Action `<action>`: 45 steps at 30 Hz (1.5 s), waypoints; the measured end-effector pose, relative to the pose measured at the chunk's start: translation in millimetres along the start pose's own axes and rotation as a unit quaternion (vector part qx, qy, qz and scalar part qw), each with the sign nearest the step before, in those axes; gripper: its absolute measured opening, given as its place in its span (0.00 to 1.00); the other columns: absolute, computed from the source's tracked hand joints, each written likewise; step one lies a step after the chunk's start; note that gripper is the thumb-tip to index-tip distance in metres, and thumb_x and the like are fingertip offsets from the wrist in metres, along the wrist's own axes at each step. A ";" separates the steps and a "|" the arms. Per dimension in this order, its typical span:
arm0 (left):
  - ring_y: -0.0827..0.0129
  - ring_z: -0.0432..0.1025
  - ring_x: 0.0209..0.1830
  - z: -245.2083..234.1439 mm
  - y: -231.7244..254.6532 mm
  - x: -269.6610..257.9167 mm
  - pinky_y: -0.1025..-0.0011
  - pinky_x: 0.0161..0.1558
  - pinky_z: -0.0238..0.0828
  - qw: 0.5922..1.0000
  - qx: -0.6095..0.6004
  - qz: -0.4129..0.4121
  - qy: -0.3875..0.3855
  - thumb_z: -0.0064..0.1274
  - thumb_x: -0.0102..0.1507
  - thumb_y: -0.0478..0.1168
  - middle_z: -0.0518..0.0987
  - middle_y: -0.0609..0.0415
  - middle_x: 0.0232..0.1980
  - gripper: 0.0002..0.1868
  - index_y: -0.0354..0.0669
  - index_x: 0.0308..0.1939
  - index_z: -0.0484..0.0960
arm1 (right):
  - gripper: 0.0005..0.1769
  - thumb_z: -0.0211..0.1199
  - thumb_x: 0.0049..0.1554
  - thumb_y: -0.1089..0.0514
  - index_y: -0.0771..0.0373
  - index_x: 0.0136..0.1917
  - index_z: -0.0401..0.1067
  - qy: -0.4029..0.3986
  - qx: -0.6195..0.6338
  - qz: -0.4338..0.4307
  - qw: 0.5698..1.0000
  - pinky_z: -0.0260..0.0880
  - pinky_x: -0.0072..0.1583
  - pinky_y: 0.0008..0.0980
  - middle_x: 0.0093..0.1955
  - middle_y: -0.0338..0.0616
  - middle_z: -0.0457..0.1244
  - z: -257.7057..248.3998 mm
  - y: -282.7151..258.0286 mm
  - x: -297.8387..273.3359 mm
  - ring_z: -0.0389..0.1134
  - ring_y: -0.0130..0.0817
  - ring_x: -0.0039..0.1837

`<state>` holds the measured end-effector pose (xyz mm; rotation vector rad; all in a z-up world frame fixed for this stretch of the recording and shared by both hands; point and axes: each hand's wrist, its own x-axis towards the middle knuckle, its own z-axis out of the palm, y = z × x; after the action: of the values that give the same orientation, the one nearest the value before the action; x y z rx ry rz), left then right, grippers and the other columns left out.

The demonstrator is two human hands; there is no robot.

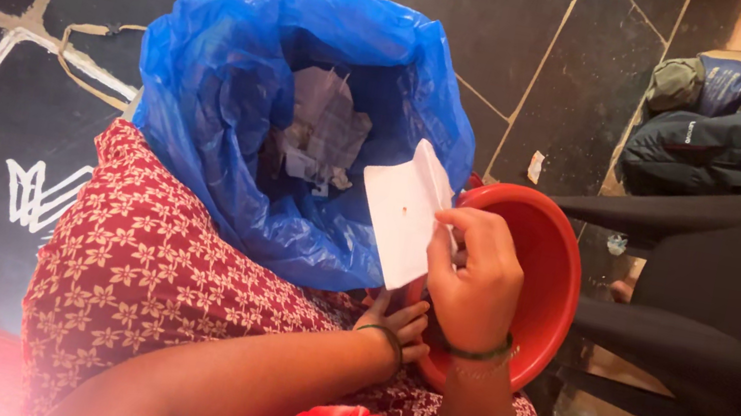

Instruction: The person sits on the floor and transfers small pieces of paper and plastic waste from a red bucket into a blue plastic bag. They handle the items one by one, occasionally adjusting the bag's position.

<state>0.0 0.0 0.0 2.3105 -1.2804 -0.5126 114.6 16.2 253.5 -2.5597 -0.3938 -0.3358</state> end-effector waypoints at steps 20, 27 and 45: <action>0.57 0.28 0.85 -19.2 -2.6 -3.8 0.16 0.65 0.18 0.995 0.045 0.004 -0.086 0.39 0.65 0.51 0.40 0.53 0.85 0.32 0.69 0.75 0.57 | 0.11 0.64 0.58 0.64 0.65 0.55 0.73 0.031 0.126 0.145 0.981 0.76 0.46 0.29 0.50 0.46 0.69 87.8 78.3 -2.7 0.74 0.35 0.50; 0.56 0.24 0.85 -48.6 1.8 -16.2 0.18 0.67 0.18 0.989 0.035 -0.008 -0.142 0.38 0.68 0.51 0.40 0.51 0.85 0.34 0.66 0.80 0.51 | 0.05 0.62 0.56 0.69 0.64 0.47 0.74 0.163 -0.034 0.130 0.977 0.72 0.48 0.37 0.45 0.48 0.67 61.6 191.2 -38.2 0.70 0.40 0.45; 0.55 0.17 0.85 -119.0 8.0 -30.9 0.21 0.69 0.15 0.954 0.014 -0.022 -0.297 0.49 0.63 0.48 0.29 0.52 0.86 0.48 0.62 0.82 0.40 | 0.29 0.64 0.50 0.53 0.59 0.65 0.70 -0.423 -0.051 0.295 0.855 0.63 0.67 0.41 0.66 0.51 0.63 184.9 367.0 -188.6 0.64 0.47 0.67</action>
<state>40.6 46.8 106.5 2.2919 -1.4937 -1.2850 94.0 -226.2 -127.7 -2.6347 0.1435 1.0462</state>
